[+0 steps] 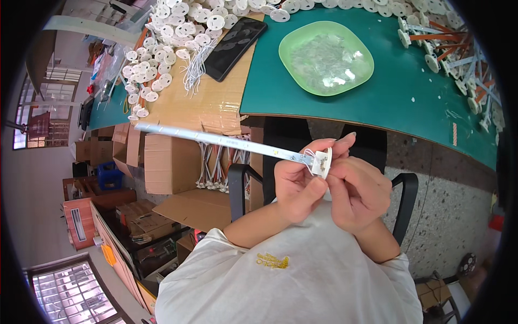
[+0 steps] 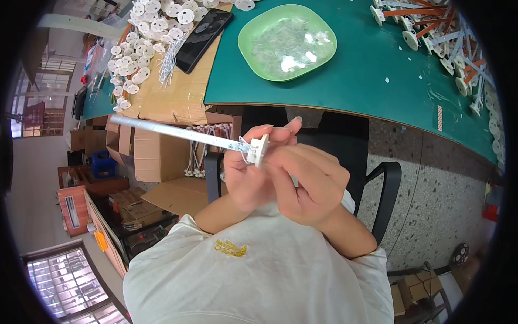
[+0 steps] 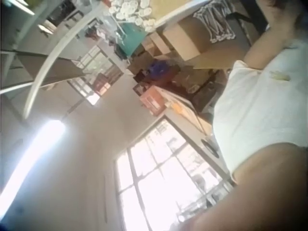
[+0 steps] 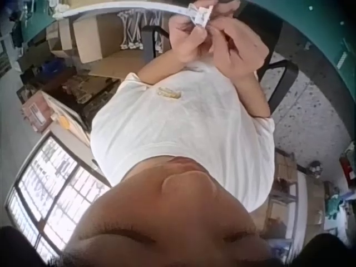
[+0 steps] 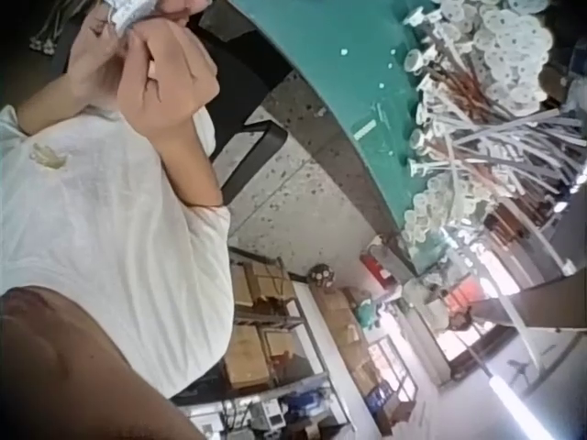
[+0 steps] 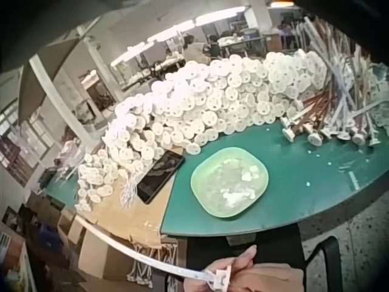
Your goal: Assembling LED lights by inserting light strips into plastic circular bases and connecting components.
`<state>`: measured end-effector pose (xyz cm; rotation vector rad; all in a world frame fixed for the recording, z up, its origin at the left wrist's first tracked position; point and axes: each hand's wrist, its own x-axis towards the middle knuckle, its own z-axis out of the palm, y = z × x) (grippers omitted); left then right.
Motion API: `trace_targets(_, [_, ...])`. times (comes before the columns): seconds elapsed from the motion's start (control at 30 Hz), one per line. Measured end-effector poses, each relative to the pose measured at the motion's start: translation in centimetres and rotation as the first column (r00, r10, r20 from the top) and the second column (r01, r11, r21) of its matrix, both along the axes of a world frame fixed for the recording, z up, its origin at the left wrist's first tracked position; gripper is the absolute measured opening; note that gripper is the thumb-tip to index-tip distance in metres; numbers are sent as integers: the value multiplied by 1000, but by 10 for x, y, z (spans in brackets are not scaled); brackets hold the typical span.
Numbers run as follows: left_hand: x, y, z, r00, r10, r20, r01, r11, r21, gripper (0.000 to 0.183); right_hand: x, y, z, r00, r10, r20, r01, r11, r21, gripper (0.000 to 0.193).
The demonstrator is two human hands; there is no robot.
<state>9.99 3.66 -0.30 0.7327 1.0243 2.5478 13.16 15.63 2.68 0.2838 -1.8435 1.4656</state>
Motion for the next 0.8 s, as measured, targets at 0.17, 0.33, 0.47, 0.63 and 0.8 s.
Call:
trace_targets(0.17, [-6,0,0,997,-54,54,48,993,109,53,-6,3,-7,995,67,69,-64,997,-37,14])
trace_targets(0.33, [-7,4,0,995,-55,82,47,994,95,54,-4,7,-8,995,83,60,-81,996,-28,11])
trace_targets(0.47, [-6,6,-1,995,-57,87,49,995,89,55,-5,7,-8,997,44,58,-44,999,-16,9])
trace_targets(0.63, [-4,9,-5,998,-17,54,13,998,62,55,-8,3,-12,994,-80,-73,85,994,62,11])
trace_targets(0.8, [1,12,-6,1000,19,16,-19,999,36,55,-1,-3,-12,983,-151,-105,161,983,91,12])
